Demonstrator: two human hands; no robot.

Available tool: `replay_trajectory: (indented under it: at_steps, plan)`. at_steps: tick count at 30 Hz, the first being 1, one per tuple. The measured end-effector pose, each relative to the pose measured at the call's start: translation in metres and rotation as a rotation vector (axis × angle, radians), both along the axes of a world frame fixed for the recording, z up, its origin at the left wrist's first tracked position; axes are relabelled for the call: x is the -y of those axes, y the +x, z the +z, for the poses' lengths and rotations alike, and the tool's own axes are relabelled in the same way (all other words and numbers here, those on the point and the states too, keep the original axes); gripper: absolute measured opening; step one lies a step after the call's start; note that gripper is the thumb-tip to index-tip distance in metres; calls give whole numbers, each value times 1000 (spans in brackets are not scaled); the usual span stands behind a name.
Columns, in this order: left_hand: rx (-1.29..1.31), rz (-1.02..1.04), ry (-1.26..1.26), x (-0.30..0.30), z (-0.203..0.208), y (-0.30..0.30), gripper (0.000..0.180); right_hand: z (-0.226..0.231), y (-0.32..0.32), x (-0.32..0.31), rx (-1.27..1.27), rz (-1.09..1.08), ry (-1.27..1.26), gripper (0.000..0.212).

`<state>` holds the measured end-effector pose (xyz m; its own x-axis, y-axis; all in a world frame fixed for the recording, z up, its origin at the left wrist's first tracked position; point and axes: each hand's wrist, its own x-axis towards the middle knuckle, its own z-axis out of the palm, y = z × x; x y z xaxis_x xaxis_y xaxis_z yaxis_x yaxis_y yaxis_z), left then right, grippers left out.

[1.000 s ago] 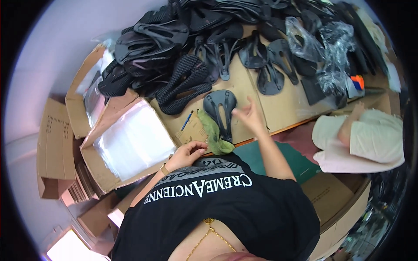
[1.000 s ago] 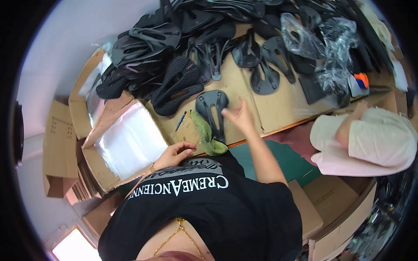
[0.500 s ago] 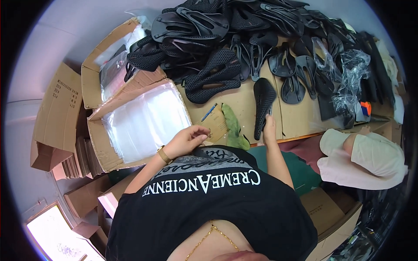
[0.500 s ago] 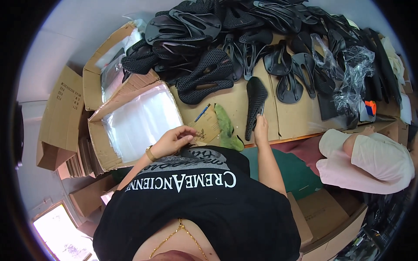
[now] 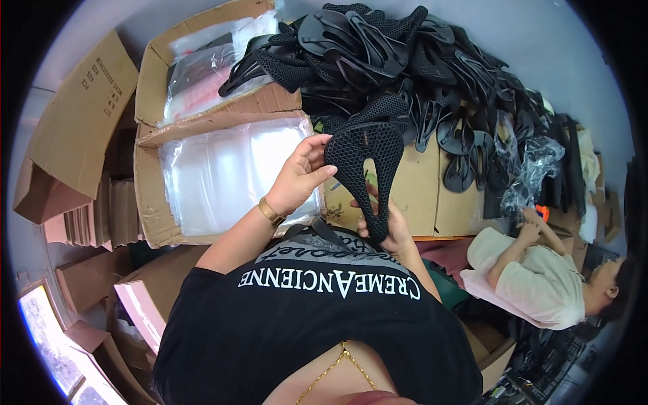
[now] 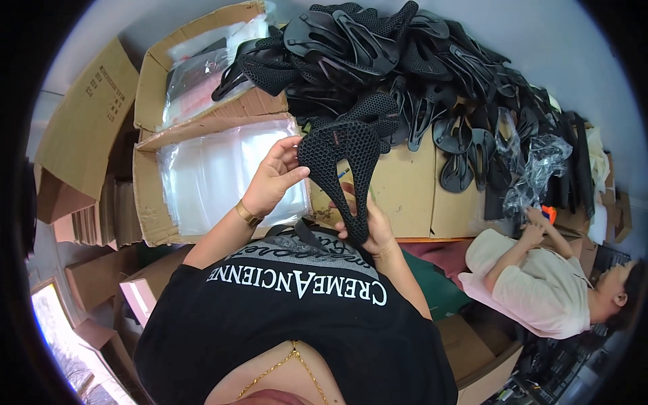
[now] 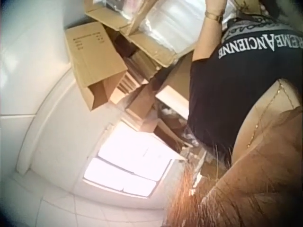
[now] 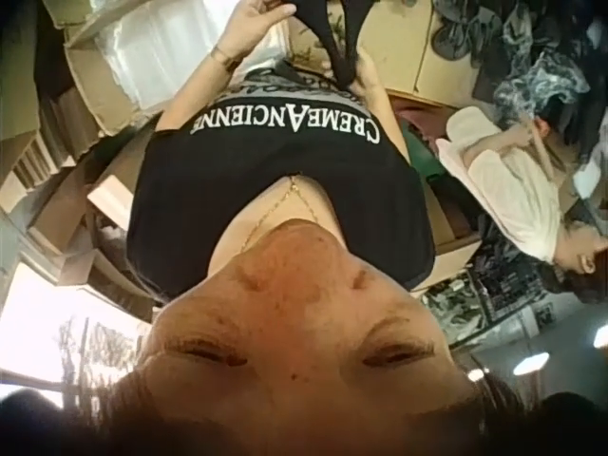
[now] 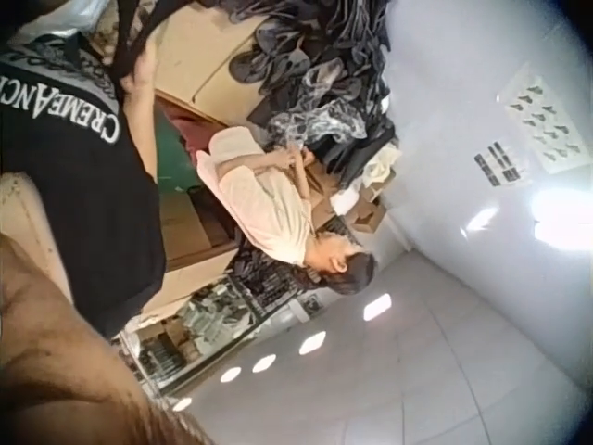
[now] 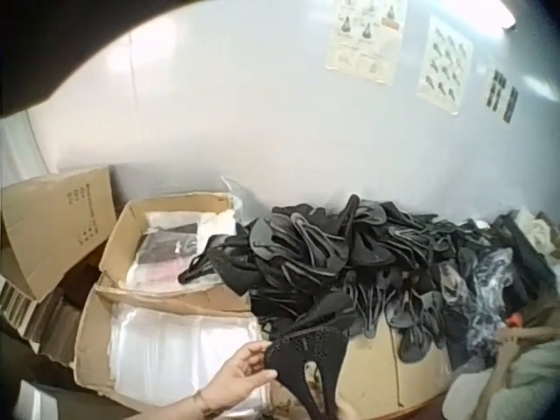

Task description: Inspecting bicycle seats for quality, marking them with a pen, and preparing them for packaging.

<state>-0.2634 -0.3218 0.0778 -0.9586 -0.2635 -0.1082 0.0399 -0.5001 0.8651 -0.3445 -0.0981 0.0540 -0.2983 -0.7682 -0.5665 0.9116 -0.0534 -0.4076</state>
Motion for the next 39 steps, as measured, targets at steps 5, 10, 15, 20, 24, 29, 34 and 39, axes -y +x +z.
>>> replay_trajectory:
  at_steps: [5,10,15,20,24,29,34,39]
  plan:
    - [-135,23,-132,1,6,7,47,5,10,7,-192,55,91,60]
    - [-163,16,-185,5,11,14,44,-3,13,14,-354,14,93,64]
    - [-195,23,-319,2,15,21,41,-18,13,19,-459,-13,144,62]
    - [-169,38,-234,3,19,14,43,-2,16,24,-296,8,121,60]
    - [17,-1,-90,16,11,9,47,11,5,24,11,218,62,55]
    - [121,-62,54,19,5,12,46,29,3,38,341,217,-17,45]
    - [151,-44,78,21,1,14,45,25,4,38,370,217,-9,42]
    - [190,53,141,28,-5,10,40,31,0,51,333,239,9,40]
